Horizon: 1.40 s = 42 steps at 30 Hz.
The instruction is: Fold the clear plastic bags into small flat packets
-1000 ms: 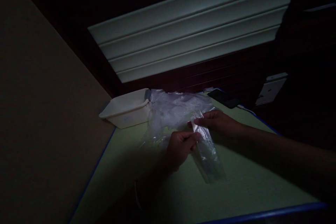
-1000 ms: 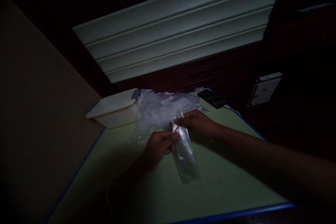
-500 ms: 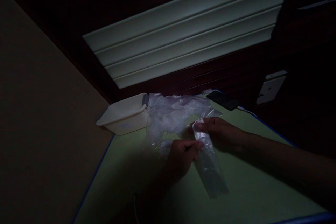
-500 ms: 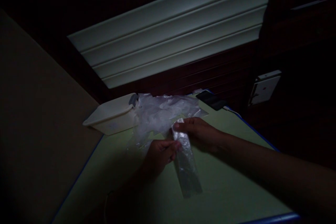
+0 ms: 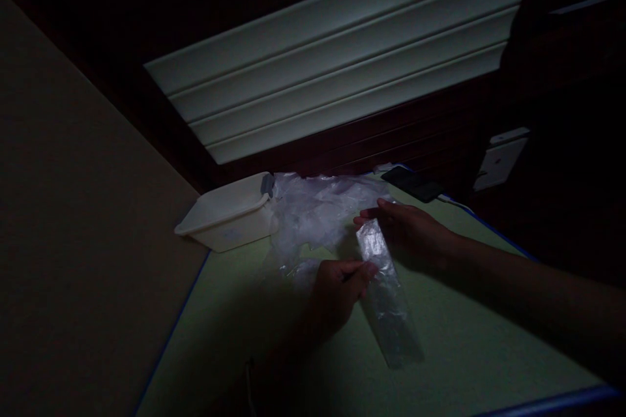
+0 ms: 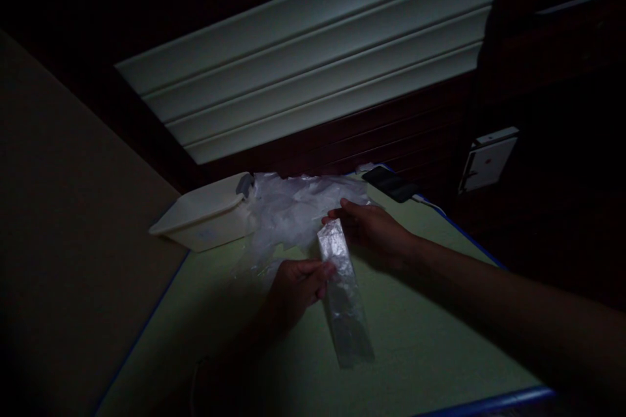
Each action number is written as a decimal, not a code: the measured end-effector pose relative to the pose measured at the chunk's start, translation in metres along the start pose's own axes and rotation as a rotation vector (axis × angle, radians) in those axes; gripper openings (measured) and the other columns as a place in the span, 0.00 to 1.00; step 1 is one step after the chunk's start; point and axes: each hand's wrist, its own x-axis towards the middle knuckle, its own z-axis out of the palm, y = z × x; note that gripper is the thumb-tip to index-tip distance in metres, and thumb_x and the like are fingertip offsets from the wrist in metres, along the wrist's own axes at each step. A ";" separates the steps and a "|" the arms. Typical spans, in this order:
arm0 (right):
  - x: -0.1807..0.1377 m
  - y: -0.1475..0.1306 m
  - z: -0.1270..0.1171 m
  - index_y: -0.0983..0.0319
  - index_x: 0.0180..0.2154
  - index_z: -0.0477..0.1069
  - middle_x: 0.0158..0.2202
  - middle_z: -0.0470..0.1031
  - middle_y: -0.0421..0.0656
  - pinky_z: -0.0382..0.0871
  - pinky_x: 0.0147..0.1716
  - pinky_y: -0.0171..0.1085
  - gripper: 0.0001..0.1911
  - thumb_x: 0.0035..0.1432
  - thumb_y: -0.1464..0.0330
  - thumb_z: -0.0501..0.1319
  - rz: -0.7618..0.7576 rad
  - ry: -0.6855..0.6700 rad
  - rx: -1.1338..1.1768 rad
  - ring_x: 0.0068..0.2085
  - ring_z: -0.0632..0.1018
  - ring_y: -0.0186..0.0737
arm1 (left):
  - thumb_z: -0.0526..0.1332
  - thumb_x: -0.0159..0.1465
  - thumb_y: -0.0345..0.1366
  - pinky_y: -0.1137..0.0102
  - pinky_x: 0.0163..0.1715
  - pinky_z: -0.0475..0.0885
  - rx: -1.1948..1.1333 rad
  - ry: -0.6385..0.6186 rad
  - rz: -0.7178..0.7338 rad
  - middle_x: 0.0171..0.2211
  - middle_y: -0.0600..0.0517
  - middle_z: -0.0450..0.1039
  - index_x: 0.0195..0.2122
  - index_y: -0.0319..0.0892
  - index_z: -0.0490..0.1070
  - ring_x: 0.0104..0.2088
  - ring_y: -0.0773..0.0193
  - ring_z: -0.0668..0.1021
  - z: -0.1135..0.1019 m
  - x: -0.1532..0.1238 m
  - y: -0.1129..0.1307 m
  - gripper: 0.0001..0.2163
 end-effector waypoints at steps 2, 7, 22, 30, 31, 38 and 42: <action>-0.003 0.006 -0.004 0.67 0.35 0.76 0.34 0.80 0.48 0.72 0.37 0.37 0.16 0.60 0.59 0.61 0.033 -0.132 -0.066 0.33 0.79 0.39 | 0.61 0.61 0.50 0.74 0.19 0.53 -0.012 0.021 -0.002 0.17 0.57 0.60 0.20 0.37 0.68 0.18 0.74 0.60 -0.003 0.002 0.000 0.21; -0.009 0.016 -0.008 0.66 0.30 0.75 0.26 0.76 0.42 0.68 0.31 0.35 0.12 0.54 0.62 0.68 0.036 -0.190 -0.249 0.27 0.75 0.34 | 0.61 0.60 0.51 0.74 0.19 0.52 -0.029 0.063 -0.024 0.17 0.56 0.60 0.22 0.37 0.71 0.18 0.74 0.60 -0.007 0.006 -0.001 0.21; -0.008 0.012 -0.010 0.65 0.24 0.76 0.21 0.73 0.41 0.62 0.25 0.35 0.14 0.50 0.59 0.68 -0.016 -0.018 -0.462 0.22 0.69 0.32 | 0.61 0.60 0.50 0.75 0.16 0.50 -0.077 -0.003 -0.088 0.14 0.58 0.59 0.21 0.37 0.68 0.15 0.75 0.58 -0.003 0.002 0.005 0.20; -0.007 0.008 -0.013 0.64 0.26 0.78 0.23 0.75 0.43 0.64 0.26 0.36 0.14 0.50 0.59 0.68 -0.032 0.000 -0.468 0.24 0.71 0.34 | 0.61 0.58 0.55 0.76 0.13 0.49 -0.182 -0.053 -0.228 0.17 0.57 0.62 0.29 0.36 0.71 0.14 0.76 0.59 -0.010 0.004 0.016 0.22; -0.008 0.008 -0.012 0.64 0.25 0.78 0.22 0.74 0.43 0.63 0.25 0.35 0.13 0.50 0.60 0.68 -0.028 -0.009 -0.482 0.23 0.70 0.33 | 0.61 0.58 0.55 0.76 0.14 0.50 -0.175 -0.022 -0.203 0.18 0.57 0.62 0.30 0.36 0.72 0.14 0.75 0.60 -0.011 0.005 0.016 0.22; -0.013 0.015 -0.008 0.65 0.25 0.78 0.20 0.72 0.41 0.60 0.22 0.33 0.15 0.50 0.58 0.68 0.016 -0.087 -0.552 0.22 0.67 0.31 | 0.64 0.57 0.48 0.76 0.16 0.54 -0.166 0.110 -0.068 0.18 0.56 0.65 0.26 0.37 0.72 0.15 0.75 0.62 -0.014 0.010 0.009 0.17; -0.012 0.017 -0.010 0.65 0.27 0.78 0.20 0.71 0.41 0.59 0.22 0.33 0.16 0.51 0.58 0.67 0.030 -0.092 -0.586 0.22 0.67 0.30 | 0.65 0.56 0.46 0.76 0.16 0.54 -0.191 0.112 -0.091 0.18 0.56 0.65 0.27 0.36 0.74 0.16 0.76 0.63 -0.014 0.008 0.013 0.15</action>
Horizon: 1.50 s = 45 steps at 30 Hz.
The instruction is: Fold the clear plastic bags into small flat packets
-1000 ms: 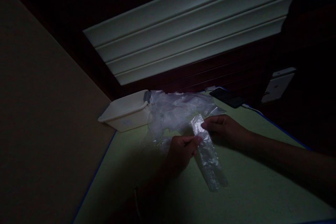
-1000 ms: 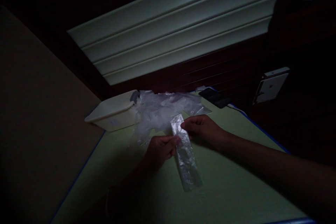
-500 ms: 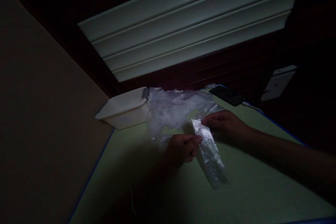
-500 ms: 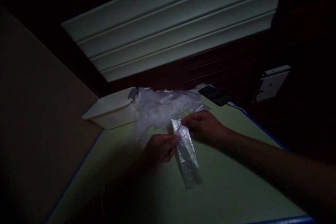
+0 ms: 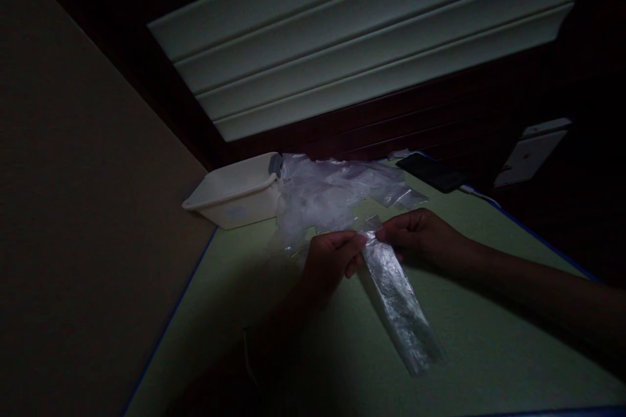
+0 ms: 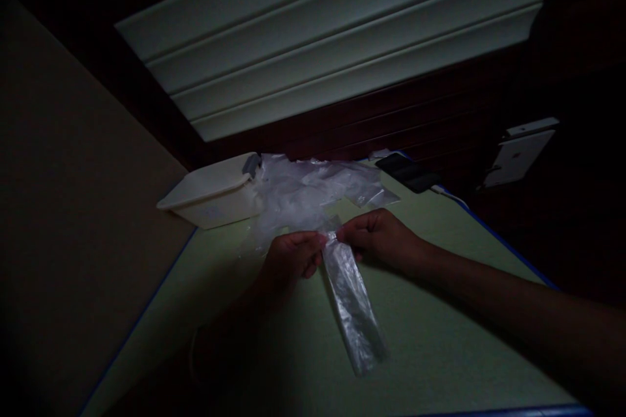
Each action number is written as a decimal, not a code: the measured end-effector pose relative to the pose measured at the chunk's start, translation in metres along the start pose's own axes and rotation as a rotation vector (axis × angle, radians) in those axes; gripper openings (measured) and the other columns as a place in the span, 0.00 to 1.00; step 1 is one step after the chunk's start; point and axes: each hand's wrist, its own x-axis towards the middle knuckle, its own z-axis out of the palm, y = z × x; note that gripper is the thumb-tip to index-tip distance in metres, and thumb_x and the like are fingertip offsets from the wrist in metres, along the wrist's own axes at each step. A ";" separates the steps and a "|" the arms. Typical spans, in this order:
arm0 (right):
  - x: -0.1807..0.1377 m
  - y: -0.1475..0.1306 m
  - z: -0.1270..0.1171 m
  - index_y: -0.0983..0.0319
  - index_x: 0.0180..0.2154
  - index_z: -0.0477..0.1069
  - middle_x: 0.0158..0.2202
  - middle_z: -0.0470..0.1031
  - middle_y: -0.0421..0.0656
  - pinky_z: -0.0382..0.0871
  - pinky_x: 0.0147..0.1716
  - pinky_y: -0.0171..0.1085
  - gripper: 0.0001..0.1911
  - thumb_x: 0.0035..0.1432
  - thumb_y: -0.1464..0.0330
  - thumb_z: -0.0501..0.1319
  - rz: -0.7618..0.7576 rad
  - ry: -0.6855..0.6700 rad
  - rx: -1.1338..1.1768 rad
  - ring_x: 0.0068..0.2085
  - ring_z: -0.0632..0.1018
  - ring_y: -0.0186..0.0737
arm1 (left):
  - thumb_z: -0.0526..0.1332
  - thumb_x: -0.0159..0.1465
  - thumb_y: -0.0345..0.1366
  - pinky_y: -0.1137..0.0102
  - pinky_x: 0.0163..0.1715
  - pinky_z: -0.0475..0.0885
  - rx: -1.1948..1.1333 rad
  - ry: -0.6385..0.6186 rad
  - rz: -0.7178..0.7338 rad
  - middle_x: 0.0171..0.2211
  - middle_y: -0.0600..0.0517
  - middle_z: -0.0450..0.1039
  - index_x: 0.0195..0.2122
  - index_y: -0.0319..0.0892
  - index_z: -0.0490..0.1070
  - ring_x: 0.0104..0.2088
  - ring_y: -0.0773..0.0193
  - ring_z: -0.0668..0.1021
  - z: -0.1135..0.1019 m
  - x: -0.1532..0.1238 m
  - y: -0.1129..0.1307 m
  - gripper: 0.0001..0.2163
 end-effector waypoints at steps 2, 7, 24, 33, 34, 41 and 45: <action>0.001 0.000 -0.001 0.65 0.27 0.78 0.20 0.71 0.41 0.58 0.22 0.33 0.15 0.52 0.58 0.66 -0.003 -0.012 -0.006 0.22 0.67 0.30 | 0.66 0.56 0.46 0.76 0.16 0.54 0.000 0.013 -0.001 0.18 0.56 0.65 0.29 0.36 0.75 0.15 0.76 0.62 0.000 -0.001 0.002 0.15; 0.000 -0.003 0.000 0.64 0.29 0.78 0.22 0.72 0.41 0.59 0.22 0.33 0.15 0.52 0.58 0.66 -0.008 -0.009 0.012 0.22 0.67 0.31 | 0.65 0.56 0.46 0.76 0.15 0.52 0.035 0.007 0.001 0.17 0.56 0.64 0.27 0.35 0.75 0.15 0.76 0.62 0.000 0.000 0.004 0.15; -0.005 -0.008 0.003 0.65 0.25 0.75 0.21 0.71 0.38 0.59 0.25 0.33 0.15 0.52 0.58 0.67 0.033 -0.211 0.004 0.22 0.67 0.29 | 0.67 0.55 0.48 0.77 0.14 0.52 0.030 0.082 0.047 0.16 0.58 0.62 0.27 0.35 0.75 0.14 0.76 0.61 -0.005 0.004 0.003 0.17; -0.005 -0.004 0.002 0.64 0.23 0.75 0.20 0.72 0.39 0.61 0.25 0.33 0.16 0.53 0.58 0.66 0.038 -0.224 -0.017 0.22 0.69 0.30 | 0.67 0.55 0.48 0.77 0.14 0.53 0.033 0.083 0.057 0.17 0.57 0.63 0.28 0.35 0.74 0.15 0.77 0.60 -0.008 0.006 0.007 0.17; -0.004 -0.004 0.002 0.64 0.23 0.74 0.20 0.72 0.39 0.60 0.25 0.33 0.16 0.53 0.59 0.66 0.037 -0.217 -0.020 0.22 0.68 0.30 | 0.67 0.55 0.48 0.77 0.14 0.53 0.020 0.074 0.049 0.17 0.57 0.63 0.29 0.35 0.74 0.15 0.77 0.61 -0.009 0.007 0.006 0.17; -0.001 -0.003 -0.003 0.65 0.23 0.73 0.19 0.70 0.39 0.57 0.21 0.31 0.15 0.50 0.60 0.67 0.047 -0.106 0.042 0.20 0.66 0.28 | 0.65 0.56 0.49 0.77 0.15 0.55 0.072 -0.092 -0.020 0.20 0.55 0.68 0.32 0.36 0.76 0.15 0.76 0.64 -0.011 0.008 0.003 0.18; 0.000 -0.004 -0.006 0.65 0.24 0.74 0.21 0.72 0.40 0.62 0.24 0.32 0.14 0.50 0.60 0.68 0.014 -0.094 0.052 0.22 0.69 0.29 | 0.66 0.55 0.46 0.77 0.15 0.56 0.131 -0.147 -0.046 0.20 0.54 0.70 0.32 0.36 0.77 0.14 0.76 0.64 -0.008 0.003 0.004 0.15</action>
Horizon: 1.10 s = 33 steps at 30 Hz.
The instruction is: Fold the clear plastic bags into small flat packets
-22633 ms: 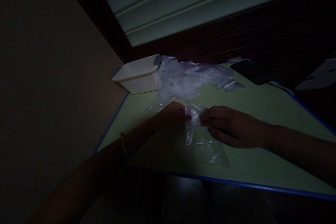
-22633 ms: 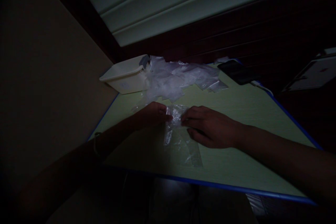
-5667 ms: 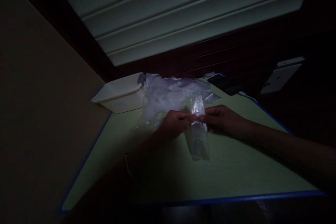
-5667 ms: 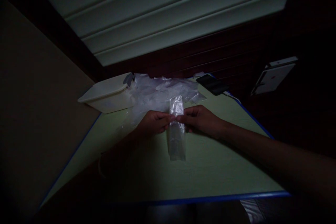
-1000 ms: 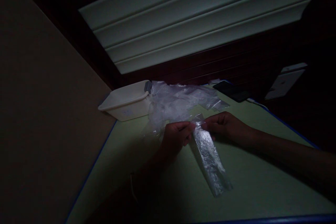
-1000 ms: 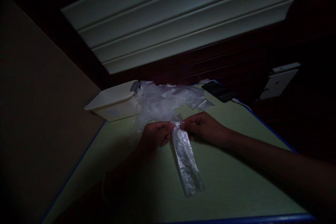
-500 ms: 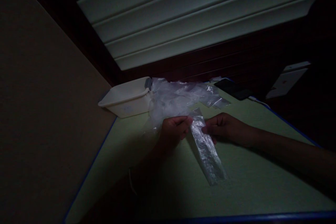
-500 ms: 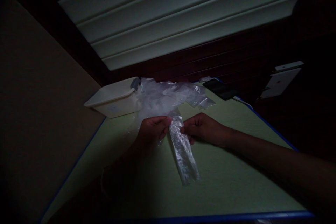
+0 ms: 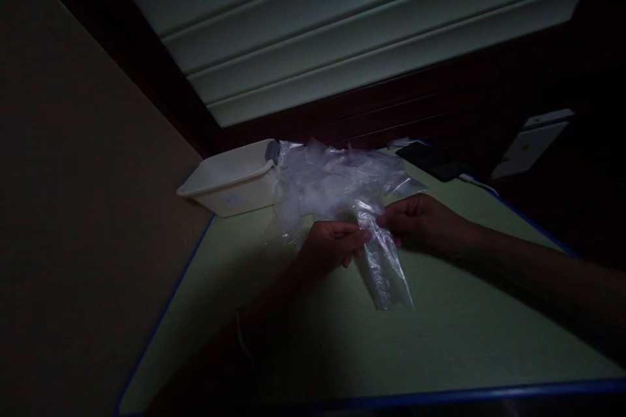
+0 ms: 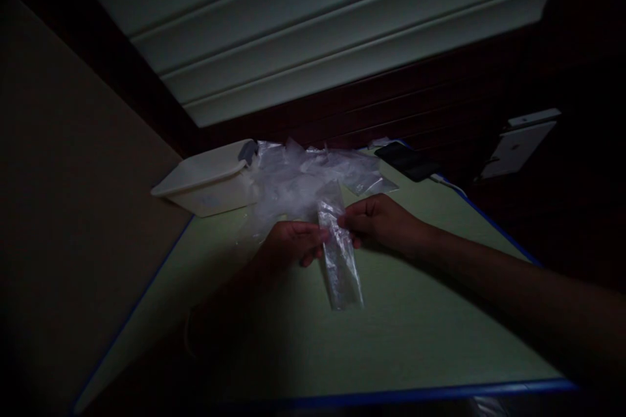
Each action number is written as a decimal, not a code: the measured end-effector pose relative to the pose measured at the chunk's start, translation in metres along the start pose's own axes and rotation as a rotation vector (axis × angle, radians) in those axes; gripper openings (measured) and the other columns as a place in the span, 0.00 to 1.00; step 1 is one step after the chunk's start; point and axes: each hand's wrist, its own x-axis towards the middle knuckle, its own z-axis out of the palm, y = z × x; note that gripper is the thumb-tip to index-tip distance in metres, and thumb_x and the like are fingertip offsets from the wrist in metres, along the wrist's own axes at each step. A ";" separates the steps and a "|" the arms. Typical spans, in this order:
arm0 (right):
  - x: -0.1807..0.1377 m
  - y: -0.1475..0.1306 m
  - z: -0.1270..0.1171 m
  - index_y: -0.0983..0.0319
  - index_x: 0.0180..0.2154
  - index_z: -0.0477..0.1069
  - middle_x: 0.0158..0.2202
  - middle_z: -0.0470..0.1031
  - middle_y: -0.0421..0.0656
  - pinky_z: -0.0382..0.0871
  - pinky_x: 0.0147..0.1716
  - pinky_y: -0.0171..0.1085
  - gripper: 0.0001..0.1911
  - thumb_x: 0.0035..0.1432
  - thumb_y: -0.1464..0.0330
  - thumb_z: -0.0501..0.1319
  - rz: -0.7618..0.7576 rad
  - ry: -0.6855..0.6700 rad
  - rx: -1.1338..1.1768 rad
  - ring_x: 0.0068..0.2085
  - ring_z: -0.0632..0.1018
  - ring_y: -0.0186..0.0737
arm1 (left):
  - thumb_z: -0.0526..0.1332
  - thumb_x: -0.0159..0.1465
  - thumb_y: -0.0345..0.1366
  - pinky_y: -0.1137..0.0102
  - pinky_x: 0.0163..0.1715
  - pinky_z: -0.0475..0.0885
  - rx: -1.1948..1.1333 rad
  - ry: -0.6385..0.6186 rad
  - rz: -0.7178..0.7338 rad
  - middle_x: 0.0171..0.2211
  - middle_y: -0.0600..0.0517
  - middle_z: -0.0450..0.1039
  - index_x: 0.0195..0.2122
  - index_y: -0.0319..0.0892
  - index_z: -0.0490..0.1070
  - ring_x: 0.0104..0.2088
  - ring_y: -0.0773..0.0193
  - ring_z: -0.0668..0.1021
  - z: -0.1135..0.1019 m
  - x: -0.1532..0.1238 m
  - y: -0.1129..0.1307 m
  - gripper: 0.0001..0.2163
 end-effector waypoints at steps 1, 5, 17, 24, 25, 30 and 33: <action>0.000 -0.001 0.000 0.65 0.23 0.74 0.21 0.72 0.40 0.62 0.25 0.32 0.14 0.50 0.60 0.68 -0.004 -0.003 -0.009 0.22 0.69 0.29 | 0.67 0.55 0.45 0.77 0.15 0.56 0.000 0.009 -0.006 0.20 0.54 0.70 0.32 0.36 0.77 0.14 0.76 0.64 0.001 0.000 -0.001 0.15; -0.002 -0.003 0.000 0.65 0.24 0.73 0.20 0.72 0.40 0.61 0.24 0.32 0.15 0.51 0.60 0.67 -0.021 -0.019 -0.038 0.22 0.69 0.30 | 0.67 0.54 0.43 0.76 0.15 0.56 0.000 0.071 0.001 0.19 0.54 0.71 0.31 0.36 0.78 0.14 0.76 0.64 0.001 0.002 -0.005 0.13; -0.003 0.001 0.001 0.65 0.25 0.74 0.20 0.72 0.40 0.60 0.24 0.33 0.15 0.53 0.59 0.66 0.011 -0.082 -0.099 0.22 0.69 0.30 | 0.67 0.55 0.43 0.77 0.14 0.55 -0.030 0.136 0.034 0.19 0.54 0.70 0.30 0.37 0.77 0.15 0.76 0.64 0.000 0.002 -0.004 0.12; -0.002 -0.001 0.004 0.64 0.24 0.74 0.20 0.70 0.38 0.59 0.23 0.32 0.13 0.51 0.61 0.67 0.020 -0.072 -0.017 0.21 0.66 0.28 | 0.67 0.55 0.44 0.77 0.14 0.55 -0.032 0.120 0.035 0.19 0.55 0.69 0.29 0.36 0.76 0.14 0.76 0.64 -0.002 0.004 -0.004 0.13; -0.003 -0.001 0.004 0.64 0.24 0.75 0.20 0.69 0.38 0.59 0.23 0.32 0.13 0.51 0.61 0.67 0.019 -0.066 -0.014 0.21 0.66 0.28 | 0.66 0.56 0.45 0.77 0.14 0.55 -0.027 0.102 0.033 0.19 0.55 0.69 0.29 0.36 0.76 0.14 0.77 0.63 -0.002 0.003 -0.003 0.14; -0.003 -0.001 0.003 0.65 0.25 0.74 0.21 0.70 0.39 0.59 0.24 0.32 0.16 0.53 0.59 0.66 0.009 -0.061 -0.022 0.23 0.66 0.29 | 0.68 0.53 0.46 0.77 0.13 0.56 -0.029 0.055 -0.027 0.19 0.55 0.70 0.32 0.36 0.75 0.13 0.76 0.64 -0.001 0.002 0.002 0.16; -0.003 0.000 0.003 0.66 0.25 0.74 0.23 0.72 0.41 0.61 0.25 0.33 0.16 0.53 0.59 0.66 -0.004 -0.079 -0.028 0.24 0.67 0.30 | 0.69 0.51 0.47 0.77 0.13 0.56 -0.035 0.052 -0.044 0.19 0.55 0.70 0.31 0.36 0.75 0.13 0.76 0.64 0.000 0.003 0.001 0.17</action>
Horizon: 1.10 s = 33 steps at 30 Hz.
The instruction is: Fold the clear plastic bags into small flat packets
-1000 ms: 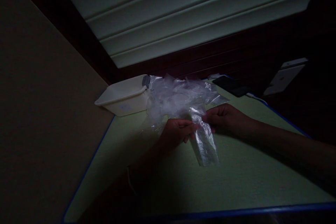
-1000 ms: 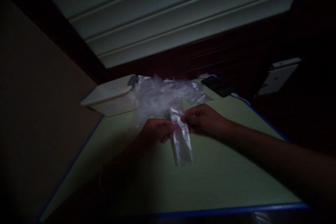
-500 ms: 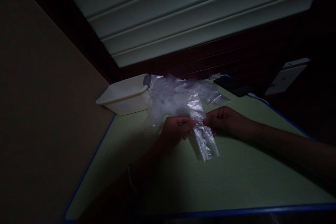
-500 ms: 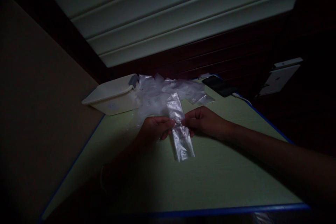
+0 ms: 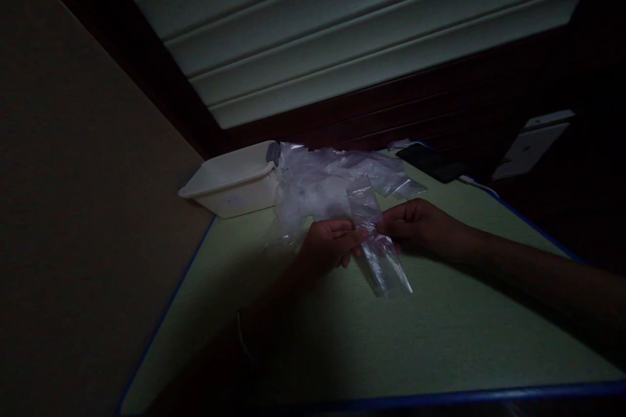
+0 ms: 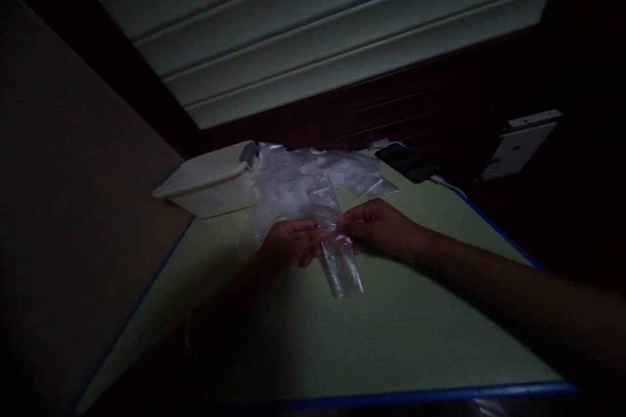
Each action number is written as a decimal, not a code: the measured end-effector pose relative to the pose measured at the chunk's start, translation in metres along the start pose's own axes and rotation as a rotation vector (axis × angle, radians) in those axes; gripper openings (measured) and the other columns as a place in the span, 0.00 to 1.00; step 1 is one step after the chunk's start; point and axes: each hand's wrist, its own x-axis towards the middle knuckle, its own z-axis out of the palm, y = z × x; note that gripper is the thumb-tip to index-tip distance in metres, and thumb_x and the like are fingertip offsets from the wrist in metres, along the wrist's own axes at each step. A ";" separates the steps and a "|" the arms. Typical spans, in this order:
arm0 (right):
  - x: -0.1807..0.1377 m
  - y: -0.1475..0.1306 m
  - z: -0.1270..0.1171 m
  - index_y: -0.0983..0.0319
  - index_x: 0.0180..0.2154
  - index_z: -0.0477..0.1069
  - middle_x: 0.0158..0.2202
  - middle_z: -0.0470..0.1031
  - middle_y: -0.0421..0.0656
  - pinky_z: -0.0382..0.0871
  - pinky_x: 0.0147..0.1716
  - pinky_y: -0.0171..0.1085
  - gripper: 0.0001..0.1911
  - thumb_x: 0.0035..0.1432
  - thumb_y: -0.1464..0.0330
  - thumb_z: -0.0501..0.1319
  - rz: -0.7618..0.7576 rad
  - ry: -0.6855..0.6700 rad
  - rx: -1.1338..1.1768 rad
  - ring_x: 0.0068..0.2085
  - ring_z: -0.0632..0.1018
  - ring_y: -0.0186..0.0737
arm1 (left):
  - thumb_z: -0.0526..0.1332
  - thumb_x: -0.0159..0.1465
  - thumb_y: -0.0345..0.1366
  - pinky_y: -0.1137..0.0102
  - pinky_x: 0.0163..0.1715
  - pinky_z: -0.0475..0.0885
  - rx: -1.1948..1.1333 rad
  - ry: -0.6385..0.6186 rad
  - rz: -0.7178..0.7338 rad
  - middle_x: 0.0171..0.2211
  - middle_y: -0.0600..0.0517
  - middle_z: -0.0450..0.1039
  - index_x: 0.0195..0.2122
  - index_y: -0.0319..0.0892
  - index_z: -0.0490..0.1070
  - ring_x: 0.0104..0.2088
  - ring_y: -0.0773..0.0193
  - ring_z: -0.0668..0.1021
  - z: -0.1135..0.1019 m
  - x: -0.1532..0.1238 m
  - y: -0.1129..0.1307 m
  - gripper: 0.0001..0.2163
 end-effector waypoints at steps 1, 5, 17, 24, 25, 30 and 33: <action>0.000 0.000 0.000 0.66 0.25 0.74 0.24 0.72 0.41 0.61 0.25 0.33 0.16 0.52 0.59 0.66 -0.002 -0.001 -0.001 0.24 0.68 0.30 | 0.69 0.51 0.47 0.77 0.13 0.56 0.000 0.008 0.002 0.19 0.55 0.70 0.31 0.37 0.75 0.13 0.76 0.64 0.000 0.001 -0.001 0.17; 0.000 -0.001 0.000 0.65 0.24 0.73 0.21 0.71 0.39 0.60 0.23 0.32 0.15 0.52 0.59 0.66 0.004 0.022 -0.015 0.22 0.67 0.29 | 0.68 0.52 0.44 0.77 0.13 0.55 -0.001 0.057 0.020 0.18 0.55 0.70 0.29 0.37 0.74 0.13 0.76 0.64 -0.001 0.002 -0.006 0.14; 0.003 0.005 0.001 0.63 0.33 0.78 0.26 0.76 0.40 0.63 0.24 0.31 0.08 0.51 0.65 0.67 -0.043 0.040 0.146 0.24 0.70 0.29 | 0.70 0.49 0.42 0.77 0.13 0.55 -0.095 0.138 0.066 0.16 0.56 0.68 0.28 0.36 0.74 0.13 0.76 0.64 0.002 0.002 -0.004 0.14; 0.003 0.006 0.000 0.62 0.34 0.80 0.26 0.78 0.41 0.66 0.26 0.33 0.09 0.48 0.67 0.68 -0.025 0.159 0.189 0.23 0.72 0.31 | 0.68 0.52 0.42 0.77 0.14 0.57 -0.149 0.134 0.107 0.17 0.55 0.69 0.34 0.35 0.77 0.14 0.75 0.65 0.001 0.007 -0.012 0.15; 0.003 0.006 0.000 0.62 0.33 0.80 0.25 0.78 0.41 0.66 0.26 0.33 0.09 0.47 0.67 0.68 -0.024 0.170 0.202 0.23 0.72 0.31 | 0.68 0.52 0.42 0.77 0.14 0.57 -0.144 0.127 0.115 0.17 0.55 0.70 0.34 0.35 0.77 0.14 0.75 0.65 0.000 0.007 -0.013 0.15; 0.004 0.006 0.003 0.62 0.31 0.79 0.24 0.77 0.41 0.65 0.24 0.33 0.08 0.44 0.68 0.68 -0.027 0.187 0.254 0.23 0.72 0.31 | 0.68 0.53 0.42 0.77 0.15 0.57 -0.132 0.103 0.118 0.18 0.55 0.70 0.36 0.36 0.77 0.15 0.75 0.65 -0.002 0.005 -0.012 0.15; 0.004 0.006 0.004 0.62 0.31 0.79 0.24 0.77 0.41 0.65 0.24 0.32 0.08 0.45 0.67 0.69 -0.044 0.185 0.251 0.23 0.72 0.31 | 0.68 0.54 0.41 0.77 0.15 0.57 -0.151 0.096 0.110 0.19 0.55 0.70 0.36 0.36 0.77 0.15 0.75 0.65 -0.002 0.005 -0.012 0.14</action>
